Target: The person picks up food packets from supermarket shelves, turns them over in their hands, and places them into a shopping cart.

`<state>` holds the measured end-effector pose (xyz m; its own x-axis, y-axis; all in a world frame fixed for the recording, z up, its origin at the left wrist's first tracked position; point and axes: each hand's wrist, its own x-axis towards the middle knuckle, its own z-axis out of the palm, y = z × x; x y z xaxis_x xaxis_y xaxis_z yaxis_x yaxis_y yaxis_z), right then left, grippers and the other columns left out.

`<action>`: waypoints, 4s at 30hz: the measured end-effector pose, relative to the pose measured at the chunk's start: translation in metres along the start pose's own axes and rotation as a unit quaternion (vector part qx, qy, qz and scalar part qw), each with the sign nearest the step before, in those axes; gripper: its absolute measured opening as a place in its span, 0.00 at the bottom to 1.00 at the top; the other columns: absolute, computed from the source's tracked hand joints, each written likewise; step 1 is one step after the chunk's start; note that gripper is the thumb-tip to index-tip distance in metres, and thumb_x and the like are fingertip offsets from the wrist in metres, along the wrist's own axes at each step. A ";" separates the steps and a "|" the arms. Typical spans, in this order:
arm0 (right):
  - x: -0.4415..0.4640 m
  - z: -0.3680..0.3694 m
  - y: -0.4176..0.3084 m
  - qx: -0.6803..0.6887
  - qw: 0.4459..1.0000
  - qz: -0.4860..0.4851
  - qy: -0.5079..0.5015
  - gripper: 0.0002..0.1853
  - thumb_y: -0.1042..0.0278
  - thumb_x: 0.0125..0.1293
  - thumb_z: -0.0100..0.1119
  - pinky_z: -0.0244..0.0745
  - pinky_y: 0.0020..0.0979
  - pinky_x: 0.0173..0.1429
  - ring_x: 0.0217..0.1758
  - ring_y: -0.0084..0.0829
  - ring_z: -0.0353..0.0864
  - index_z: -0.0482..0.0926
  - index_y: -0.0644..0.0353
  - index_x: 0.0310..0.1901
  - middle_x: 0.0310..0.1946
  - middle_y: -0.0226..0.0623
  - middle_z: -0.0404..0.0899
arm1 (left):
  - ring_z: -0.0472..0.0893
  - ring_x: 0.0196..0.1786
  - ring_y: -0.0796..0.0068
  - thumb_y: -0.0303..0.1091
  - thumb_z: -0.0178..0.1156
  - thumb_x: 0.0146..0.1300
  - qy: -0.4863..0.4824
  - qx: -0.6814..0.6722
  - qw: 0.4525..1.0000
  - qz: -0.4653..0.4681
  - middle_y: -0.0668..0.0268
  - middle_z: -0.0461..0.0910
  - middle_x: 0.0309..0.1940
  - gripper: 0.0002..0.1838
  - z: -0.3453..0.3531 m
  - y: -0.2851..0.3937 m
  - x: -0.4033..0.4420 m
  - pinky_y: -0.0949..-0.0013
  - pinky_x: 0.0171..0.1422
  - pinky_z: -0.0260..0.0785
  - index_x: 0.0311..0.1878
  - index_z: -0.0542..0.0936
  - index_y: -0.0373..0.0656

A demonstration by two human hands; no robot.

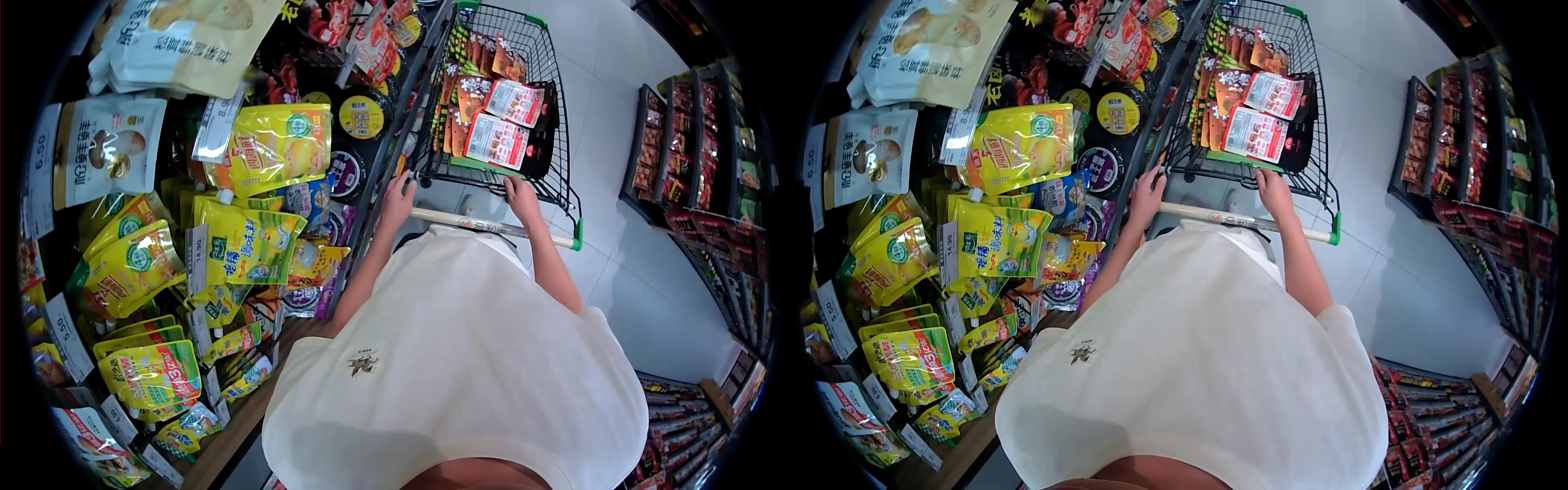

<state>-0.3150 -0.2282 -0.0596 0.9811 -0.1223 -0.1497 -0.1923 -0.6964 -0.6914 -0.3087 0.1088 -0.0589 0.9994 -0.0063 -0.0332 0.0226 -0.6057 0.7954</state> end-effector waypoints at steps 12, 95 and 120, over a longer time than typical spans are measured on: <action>-0.053 -0.037 0.053 -0.159 0.978 -0.077 0.114 0.17 0.68 0.68 0.57 0.55 0.52 0.76 0.66 0.41 0.70 0.77 0.60 0.57 0.58 0.42 0.75 | 0.79 0.56 0.47 0.32 0.49 0.73 -0.020 0.225 0.973 -0.034 0.57 0.78 0.59 0.17 0.008 0.026 0.021 0.54 0.58 0.73 0.62 0.78 0.47; 0.256 -0.140 0.055 -0.148 0.984 -0.028 0.095 0.19 0.69 0.62 0.59 0.55 0.48 0.77 0.64 0.43 0.71 0.78 0.61 0.55 0.54 0.43 0.77 | 0.81 0.52 0.46 0.29 0.50 0.67 -0.070 0.220 0.963 -0.141 0.52 0.82 0.48 0.13 0.101 0.133 0.380 0.51 0.54 0.74 0.48 0.82 0.48; 0.342 -0.168 0.060 -0.031 0.993 0.047 0.100 0.17 0.74 0.64 0.53 0.65 0.47 0.72 0.55 0.47 0.81 0.80 0.62 0.55 0.48 0.47 0.83 | 0.81 0.50 0.47 0.31 0.49 0.69 -0.063 0.263 0.957 -0.103 0.53 0.83 0.47 0.12 0.109 0.147 0.430 0.51 0.53 0.75 0.49 0.80 0.47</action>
<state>0.0123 -0.4300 -0.0335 0.9442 -0.3231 -0.0638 -0.2881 -0.7162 -0.6357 0.1217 -0.0698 -0.0221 0.9637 0.0802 -0.2547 0.1691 -0.9214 0.3498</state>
